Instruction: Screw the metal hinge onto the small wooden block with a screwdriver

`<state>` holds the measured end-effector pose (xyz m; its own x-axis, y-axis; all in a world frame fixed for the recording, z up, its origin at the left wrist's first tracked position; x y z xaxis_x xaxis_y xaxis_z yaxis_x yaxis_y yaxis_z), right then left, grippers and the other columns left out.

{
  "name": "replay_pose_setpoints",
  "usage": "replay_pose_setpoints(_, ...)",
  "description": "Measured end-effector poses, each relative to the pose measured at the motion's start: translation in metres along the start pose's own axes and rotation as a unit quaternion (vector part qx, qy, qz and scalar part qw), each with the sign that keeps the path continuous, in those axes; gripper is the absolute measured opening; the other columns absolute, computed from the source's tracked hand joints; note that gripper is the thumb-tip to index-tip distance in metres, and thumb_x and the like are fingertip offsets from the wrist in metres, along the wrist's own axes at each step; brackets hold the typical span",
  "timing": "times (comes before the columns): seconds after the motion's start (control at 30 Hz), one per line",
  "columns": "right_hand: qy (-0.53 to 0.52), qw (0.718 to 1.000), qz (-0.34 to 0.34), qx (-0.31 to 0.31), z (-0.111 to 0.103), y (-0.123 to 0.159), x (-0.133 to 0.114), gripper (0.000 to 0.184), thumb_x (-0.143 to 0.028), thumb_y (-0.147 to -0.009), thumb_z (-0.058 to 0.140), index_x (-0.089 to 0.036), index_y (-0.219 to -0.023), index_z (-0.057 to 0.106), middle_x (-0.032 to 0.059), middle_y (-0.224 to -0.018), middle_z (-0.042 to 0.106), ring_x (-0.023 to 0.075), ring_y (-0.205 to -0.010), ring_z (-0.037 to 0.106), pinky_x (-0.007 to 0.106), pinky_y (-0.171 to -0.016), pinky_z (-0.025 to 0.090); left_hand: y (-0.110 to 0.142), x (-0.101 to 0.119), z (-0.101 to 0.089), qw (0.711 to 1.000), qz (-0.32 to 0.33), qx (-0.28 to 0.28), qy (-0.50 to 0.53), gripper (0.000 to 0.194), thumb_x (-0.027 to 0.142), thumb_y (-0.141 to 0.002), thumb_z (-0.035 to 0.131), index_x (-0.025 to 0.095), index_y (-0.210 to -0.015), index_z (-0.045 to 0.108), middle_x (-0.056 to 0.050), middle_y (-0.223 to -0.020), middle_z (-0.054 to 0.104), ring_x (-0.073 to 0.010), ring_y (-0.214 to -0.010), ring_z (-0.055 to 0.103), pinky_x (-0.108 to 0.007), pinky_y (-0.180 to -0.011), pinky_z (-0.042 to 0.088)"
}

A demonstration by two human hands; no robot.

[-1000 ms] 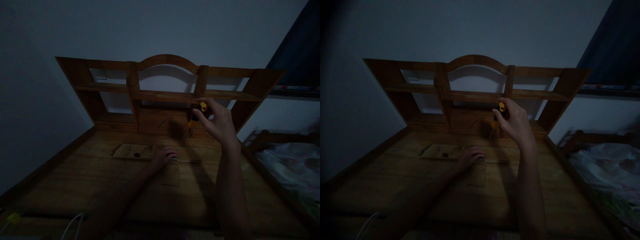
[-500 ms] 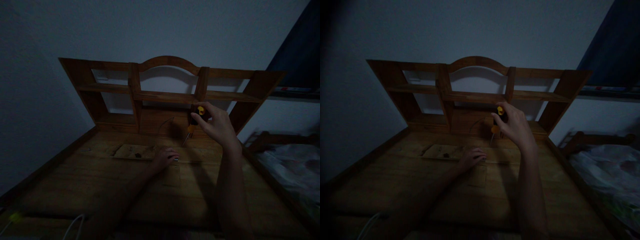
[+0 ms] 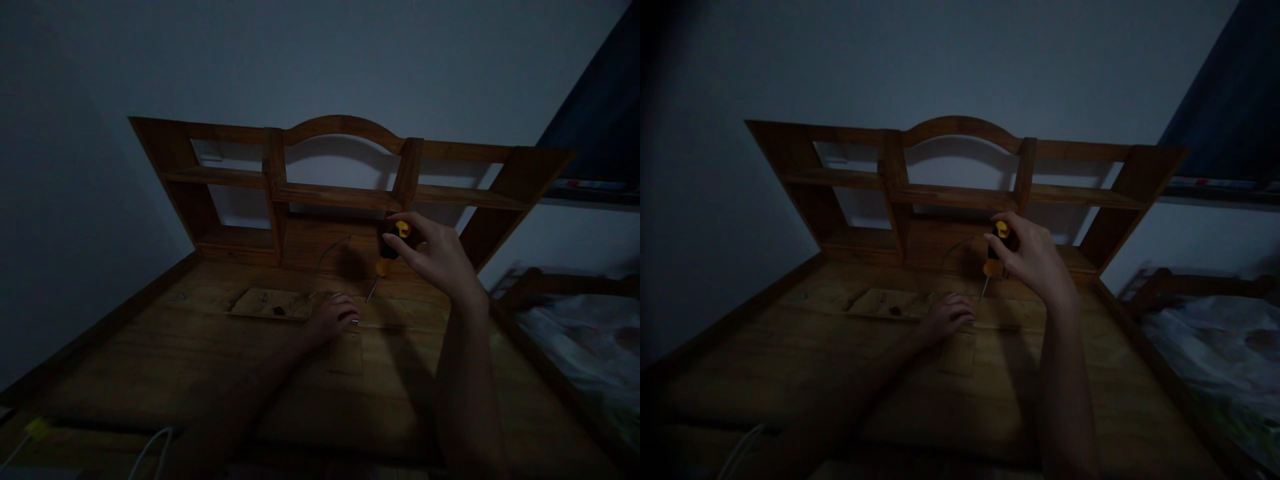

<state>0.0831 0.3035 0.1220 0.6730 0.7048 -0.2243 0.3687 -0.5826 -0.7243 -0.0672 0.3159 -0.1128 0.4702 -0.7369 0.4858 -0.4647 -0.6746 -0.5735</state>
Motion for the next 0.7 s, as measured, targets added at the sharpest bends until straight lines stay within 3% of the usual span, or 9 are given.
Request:
replay_pose_setpoints(0.27, -0.011, 1.0, 0.011, -0.021, 0.006, -0.001, 0.002, 0.028, -0.038, -0.089, 0.061, -0.023, -0.112, 0.065, 0.0047, -0.096, 0.07, 0.0211, -0.078, 0.065, 0.031, -0.068, 0.047, -0.002, -0.007, 0.002, 0.997, -0.025, 0.028, 0.068, 0.016, 0.032, -0.092, 0.063, 0.021, -0.097, 0.075, -0.005, -0.102, 0.069, -0.0178, -0.1, 0.061, -0.031, -0.092, 0.046)
replay_pose_setpoints(0.7, -0.05, 0.996, 0.01, -0.073, 0.033, -0.002, -0.002, 0.027, -0.037, -0.089, 0.063, -0.022, -0.111, 0.065, 0.0024, -0.087, 0.069, 0.0175, -0.07, 0.062, 0.028, -0.063, 0.043, -0.002, -0.012, 0.0, 0.993, -0.101, 0.025, 0.053, 0.013, 0.033, -0.085, 0.071, 0.019, -0.086, 0.072, -0.001, -0.088, 0.071, -0.0171, -0.088, 0.063, -0.028, -0.083, 0.046)
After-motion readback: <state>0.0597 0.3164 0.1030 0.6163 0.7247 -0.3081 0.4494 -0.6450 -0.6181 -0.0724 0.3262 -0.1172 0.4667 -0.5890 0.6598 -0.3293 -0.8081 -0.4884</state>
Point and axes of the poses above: each hand's wrist, its own y-axis away from the middle knuckle, its own z-axis out of the palm, x = y × z, the point moved 7 cm from there along -y, towards the middle knuckle
